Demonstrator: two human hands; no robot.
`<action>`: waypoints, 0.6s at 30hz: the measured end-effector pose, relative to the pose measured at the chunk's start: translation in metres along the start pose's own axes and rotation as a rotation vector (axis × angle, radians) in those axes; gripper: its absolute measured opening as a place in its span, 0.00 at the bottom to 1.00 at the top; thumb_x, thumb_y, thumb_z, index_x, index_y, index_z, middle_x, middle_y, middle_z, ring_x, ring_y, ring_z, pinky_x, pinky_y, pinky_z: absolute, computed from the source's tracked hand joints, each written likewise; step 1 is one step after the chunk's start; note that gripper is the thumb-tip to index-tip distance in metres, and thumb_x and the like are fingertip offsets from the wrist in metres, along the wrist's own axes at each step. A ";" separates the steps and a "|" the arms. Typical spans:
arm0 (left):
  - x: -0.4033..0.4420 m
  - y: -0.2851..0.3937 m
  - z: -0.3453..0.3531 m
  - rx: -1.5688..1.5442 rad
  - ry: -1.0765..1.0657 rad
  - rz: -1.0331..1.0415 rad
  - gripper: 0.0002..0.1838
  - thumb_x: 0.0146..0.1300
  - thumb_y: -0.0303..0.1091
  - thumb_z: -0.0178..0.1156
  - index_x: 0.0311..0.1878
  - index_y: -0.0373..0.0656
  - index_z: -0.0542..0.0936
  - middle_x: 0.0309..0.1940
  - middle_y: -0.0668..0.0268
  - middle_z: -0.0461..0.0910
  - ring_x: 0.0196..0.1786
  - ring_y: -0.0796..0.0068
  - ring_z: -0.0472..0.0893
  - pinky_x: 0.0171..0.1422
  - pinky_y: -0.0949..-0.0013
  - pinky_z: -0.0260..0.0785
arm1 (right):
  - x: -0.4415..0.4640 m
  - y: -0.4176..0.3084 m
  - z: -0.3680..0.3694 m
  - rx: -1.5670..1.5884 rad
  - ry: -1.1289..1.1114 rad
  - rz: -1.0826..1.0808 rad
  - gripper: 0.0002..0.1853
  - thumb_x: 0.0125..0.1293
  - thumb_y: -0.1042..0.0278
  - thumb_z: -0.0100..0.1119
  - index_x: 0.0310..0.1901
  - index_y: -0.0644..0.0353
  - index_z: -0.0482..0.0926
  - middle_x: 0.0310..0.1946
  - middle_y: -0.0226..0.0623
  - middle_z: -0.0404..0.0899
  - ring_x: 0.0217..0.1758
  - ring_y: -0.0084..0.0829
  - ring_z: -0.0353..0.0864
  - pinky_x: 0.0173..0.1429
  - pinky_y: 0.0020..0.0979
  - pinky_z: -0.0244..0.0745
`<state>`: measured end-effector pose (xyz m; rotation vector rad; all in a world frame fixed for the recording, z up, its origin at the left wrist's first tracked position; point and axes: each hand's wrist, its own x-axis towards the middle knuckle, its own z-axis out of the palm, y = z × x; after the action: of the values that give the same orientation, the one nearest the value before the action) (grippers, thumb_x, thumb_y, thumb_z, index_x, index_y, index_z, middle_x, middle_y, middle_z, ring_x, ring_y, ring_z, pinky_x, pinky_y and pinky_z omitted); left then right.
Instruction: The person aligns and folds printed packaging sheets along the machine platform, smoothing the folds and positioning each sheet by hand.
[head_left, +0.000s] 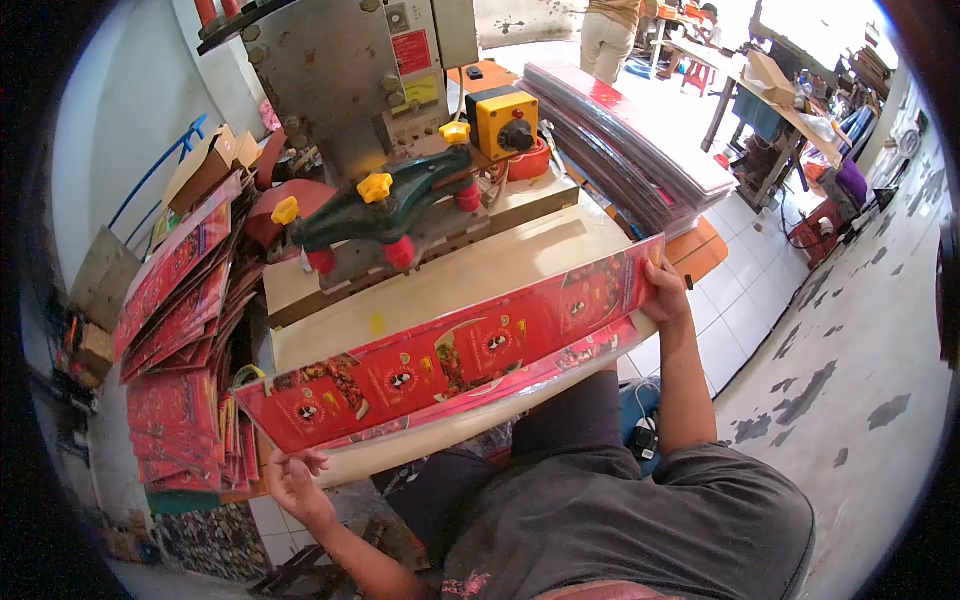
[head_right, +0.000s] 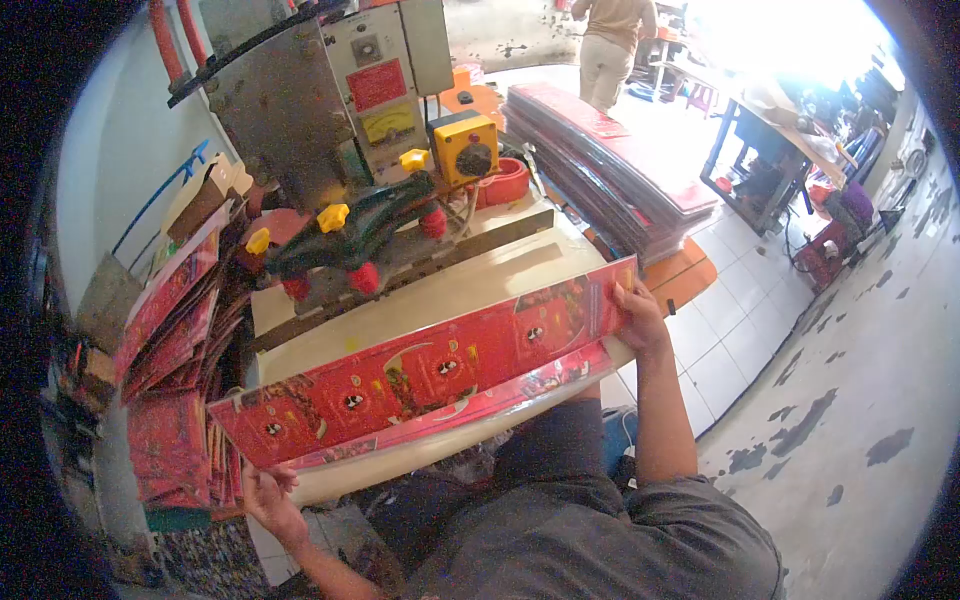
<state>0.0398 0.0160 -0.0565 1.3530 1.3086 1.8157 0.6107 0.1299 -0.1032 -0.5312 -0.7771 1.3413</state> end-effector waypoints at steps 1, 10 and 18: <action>0.001 -0.001 0.002 0.004 0.022 -0.048 0.17 0.74 0.44 0.57 0.43 0.35 0.76 0.30 0.60 0.81 0.29 0.77 0.75 0.36 0.72 0.64 | 0.000 0.000 0.000 -0.001 -0.001 0.002 0.32 0.63 0.66 0.66 0.65 0.67 0.66 0.58 0.44 0.78 0.59 0.38 0.80 0.66 0.42 0.76; 0.003 -0.029 0.010 -0.246 0.117 -0.111 0.09 0.75 0.35 0.55 0.40 0.40 0.75 0.27 0.65 0.79 0.28 0.78 0.74 0.35 0.72 0.66 | 0.002 -0.004 0.013 -0.057 0.006 0.059 0.23 0.65 0.69 0.64 0.60 0.69 0.72 0.53 0.42 0.80 0.55 0.34 0.82 0.61 0.37 0.78; 0.004 -0.046 0.005 -0.174 0.173 -0.153 0.16 0.76 0.36 0.54 0.29 0.43 0.70 0.22 0.71 0.71 0.27 0.84 0.67 0.34 0.76 0.57 | 0.003 -0.004 0.014 -0.146 0.007 0.119 0.27 0.64 0.66 0.67 0.62 0.67 0.71 0.57 0.41 0.79 0.58 0.33 0.80 0.63 0.37 0.75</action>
<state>0.0369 0.0395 -0.0968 0.9957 1.2691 1.9236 0.6034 0.1308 -0.0906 -0.7065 -0.8531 1.3976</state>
